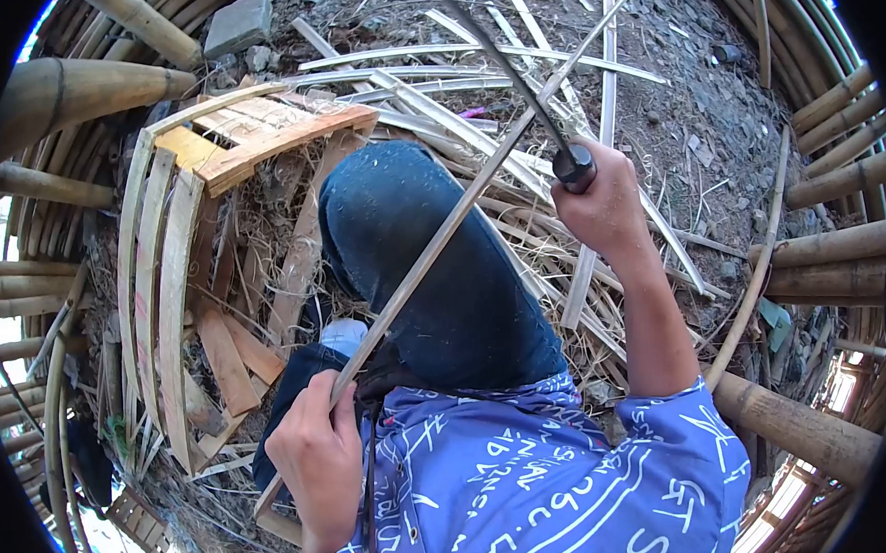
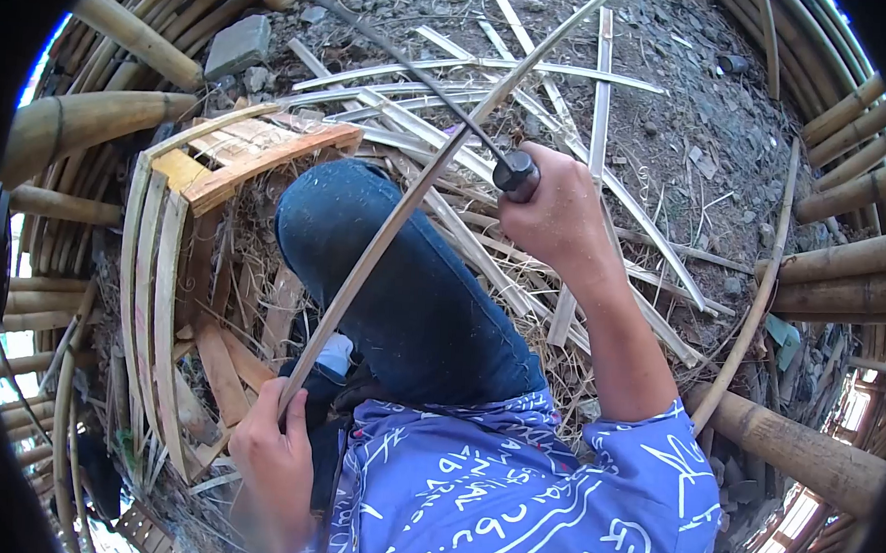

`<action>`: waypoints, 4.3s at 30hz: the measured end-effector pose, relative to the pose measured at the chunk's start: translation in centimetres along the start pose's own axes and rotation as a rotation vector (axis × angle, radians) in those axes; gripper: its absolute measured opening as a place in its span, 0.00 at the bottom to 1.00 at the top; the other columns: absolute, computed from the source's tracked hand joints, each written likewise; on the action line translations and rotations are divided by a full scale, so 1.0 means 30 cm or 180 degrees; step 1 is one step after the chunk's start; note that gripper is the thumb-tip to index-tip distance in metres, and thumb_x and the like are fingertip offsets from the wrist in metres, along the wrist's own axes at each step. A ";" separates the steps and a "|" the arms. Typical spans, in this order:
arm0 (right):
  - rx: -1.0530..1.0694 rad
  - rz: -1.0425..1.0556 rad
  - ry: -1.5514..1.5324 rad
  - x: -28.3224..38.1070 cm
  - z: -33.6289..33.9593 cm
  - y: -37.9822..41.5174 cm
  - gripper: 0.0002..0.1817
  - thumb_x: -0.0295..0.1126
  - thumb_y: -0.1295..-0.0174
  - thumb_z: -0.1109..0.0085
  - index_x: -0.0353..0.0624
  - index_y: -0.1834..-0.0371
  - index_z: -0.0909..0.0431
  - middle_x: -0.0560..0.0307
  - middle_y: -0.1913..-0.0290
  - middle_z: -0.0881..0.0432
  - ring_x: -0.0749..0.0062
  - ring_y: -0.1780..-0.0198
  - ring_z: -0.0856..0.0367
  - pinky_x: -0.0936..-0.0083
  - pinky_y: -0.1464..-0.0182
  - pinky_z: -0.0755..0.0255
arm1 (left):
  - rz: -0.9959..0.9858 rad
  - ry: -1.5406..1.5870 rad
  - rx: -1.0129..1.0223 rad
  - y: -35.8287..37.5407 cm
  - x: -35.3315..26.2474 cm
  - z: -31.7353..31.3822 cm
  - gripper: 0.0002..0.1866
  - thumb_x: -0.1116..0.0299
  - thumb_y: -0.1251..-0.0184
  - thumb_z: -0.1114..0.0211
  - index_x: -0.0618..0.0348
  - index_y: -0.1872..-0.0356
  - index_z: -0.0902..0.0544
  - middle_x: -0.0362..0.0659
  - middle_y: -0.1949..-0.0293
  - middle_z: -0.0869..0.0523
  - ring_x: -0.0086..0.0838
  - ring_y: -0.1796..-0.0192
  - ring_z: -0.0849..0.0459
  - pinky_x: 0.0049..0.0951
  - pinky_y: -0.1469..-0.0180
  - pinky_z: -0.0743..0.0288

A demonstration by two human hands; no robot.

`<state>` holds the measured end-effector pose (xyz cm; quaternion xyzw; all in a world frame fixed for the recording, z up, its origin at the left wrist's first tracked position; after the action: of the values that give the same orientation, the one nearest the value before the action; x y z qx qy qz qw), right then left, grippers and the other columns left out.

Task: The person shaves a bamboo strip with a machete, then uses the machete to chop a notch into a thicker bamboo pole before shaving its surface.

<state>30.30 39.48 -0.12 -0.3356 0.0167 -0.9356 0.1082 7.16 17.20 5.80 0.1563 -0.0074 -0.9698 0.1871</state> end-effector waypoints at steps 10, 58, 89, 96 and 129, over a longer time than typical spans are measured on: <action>0.1108 -0.1772 -0.2960 -0.088 -0.034 0.019 0.14 0.18 0.55 0.44 0.40 0.64 0.31 0.61 0.84 0.30 0.77 0.89 0.33 0.78 0.87 0.37 | 0.0095 0.0278 0.0092 0.011 0.036 -0.020 0.06 0.72 0.35 0.38 0.63 0.65 0.23 0.53 0.76 0.23 0.50 0.74 0.22 0.43 0.73 0.35; 0.0051 -0.0922 -0.3742 -0.088 0.189 0.115 0.32 0.24 0.51 0.47 0.30 0.37 0.33 0.65 0.88 0.37 0.81 0.91 0.38 0.82 0.87 0.38 | -0.1045 -0.0750 -0.0328 -0.014 0.524 0.323 0.06 0.74 0.43 0.35 0.66 0.70 0.22 0.51 0.75 0.21 0.47 0.72 0.21 0.41 0.69 0.31; -0.2307 -0.0474 0.2422 -0.375 0.918 0.028 0.17 0.41 0.48 0.31 0.36 0.74 0.19 0.43 0.77 0.19 0.45 0.73 0.20 0.59 0.68 0.28 | -0.2069 0.0293 -0.1074 -0.576 -0.010 0.115 0.36 0.62 0.47 0.28 0.44 0.35 0.34 0.46 0.36 0.33 0.46 0.28 0.40 0.59 0.26 0.58; -0.2018 -0.1002 0.2744 -0.391 0.830 -0.071 0.19 0.48 0.49 0.32 0.39 0.71 0.16 0.40 0.71 0.17 0.41 0.64 0.18 0.54 0.60 0.25 | -0.1766 0.0571 -0.0817 -0.529 0.064 0.026 0.35 0.64 0.50 0.29 0.49 0.38 0.31 0.50 0.36 0.32 0.48 0.29 0.39 0.57 0.27 0.56; 0.0848 -0.4093 -0.2857 -0.401 -0.020 0.323 0.11 0.37 0.41 0.34 0.44 0.73 0.25 0.66 0.78 0.24 0.84 0.81 0.26 0.88 0.82 0.29 | -0.0839 0.2899 0.2421 -0.388 -0.470 -0.733 0.32 0.48 0.30 0.42 0.72 0.43 0.26 0.51 0.64 0.15 0.31 0.60 0.17 0.31 0.55 0.24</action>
<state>40.81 32.56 -9.10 -0.6086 -0.3375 -0.5843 -0.4175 22.12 34.16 -11.73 0.6111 -0.2531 -0.7498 -0.0192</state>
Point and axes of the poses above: each hand's wrist, its own y-axis away from the middle knuckle, its own z-axis out of the back of the hand, x = y × z, the point moved 4 cm from there along -y, towards the middle knuckle
